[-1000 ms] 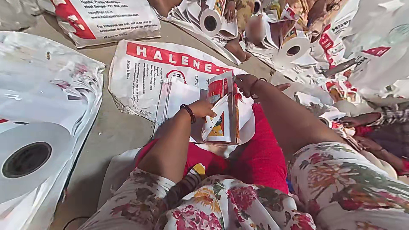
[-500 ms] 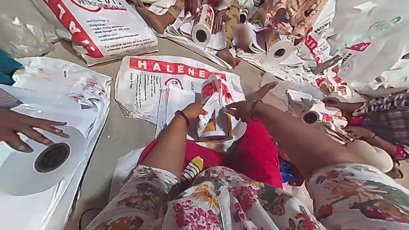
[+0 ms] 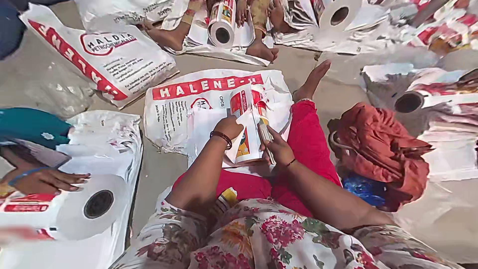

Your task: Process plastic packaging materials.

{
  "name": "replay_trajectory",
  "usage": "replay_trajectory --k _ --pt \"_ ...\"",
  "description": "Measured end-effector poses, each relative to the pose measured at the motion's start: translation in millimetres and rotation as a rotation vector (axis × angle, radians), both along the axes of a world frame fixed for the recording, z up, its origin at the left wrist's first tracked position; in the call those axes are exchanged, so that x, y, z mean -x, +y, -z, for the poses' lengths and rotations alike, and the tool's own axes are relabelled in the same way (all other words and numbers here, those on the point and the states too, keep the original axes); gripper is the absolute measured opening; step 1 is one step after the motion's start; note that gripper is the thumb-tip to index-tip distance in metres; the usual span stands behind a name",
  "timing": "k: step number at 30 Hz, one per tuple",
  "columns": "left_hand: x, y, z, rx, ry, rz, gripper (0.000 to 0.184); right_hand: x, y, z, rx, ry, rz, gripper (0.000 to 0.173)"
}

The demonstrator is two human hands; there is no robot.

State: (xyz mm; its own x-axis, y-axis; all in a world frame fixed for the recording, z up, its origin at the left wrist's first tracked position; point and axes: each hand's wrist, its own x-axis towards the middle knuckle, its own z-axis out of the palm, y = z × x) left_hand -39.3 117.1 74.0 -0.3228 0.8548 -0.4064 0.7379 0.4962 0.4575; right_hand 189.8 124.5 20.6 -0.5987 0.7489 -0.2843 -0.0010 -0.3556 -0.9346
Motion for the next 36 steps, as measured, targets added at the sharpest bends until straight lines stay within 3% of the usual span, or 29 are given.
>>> replay_trajectory --k 4,6,10,15,22,31,36 --pt "-10 39 -10 0.105 0.185 0.044 0.07 1 9 1 0.125 0.06 -0.025 0.058" --pt "-14 54 -12 0.144 0.247 0.107 0.076 -1 7 -3 0.115 0.053 -0.058 0.059" --pt "-23 67 -15 0.165 0.327 0.205 0.062 -4 8 -7 0.157 0.076 -0.036 0.058" --pt "-16 56 -5 0.054 0.312 -0.042 0.053 -2 7 -8 0.171 0.054 -0.028 0.059" --pt "13 38 17 -0.121 0.078 -0.299 0.05 -1 8 0 0.148 0.082 -0.091 0.061" --pt "0 10 -6 0.116 0.097 -0.062 0.061 -6 8 2 0.118 0.059 -0.056 0.059" --pt "3 -30 5 -0.007 0.059 -0.077 0.057 -8 12 1 0.092 0.027 -0.121 0.059"
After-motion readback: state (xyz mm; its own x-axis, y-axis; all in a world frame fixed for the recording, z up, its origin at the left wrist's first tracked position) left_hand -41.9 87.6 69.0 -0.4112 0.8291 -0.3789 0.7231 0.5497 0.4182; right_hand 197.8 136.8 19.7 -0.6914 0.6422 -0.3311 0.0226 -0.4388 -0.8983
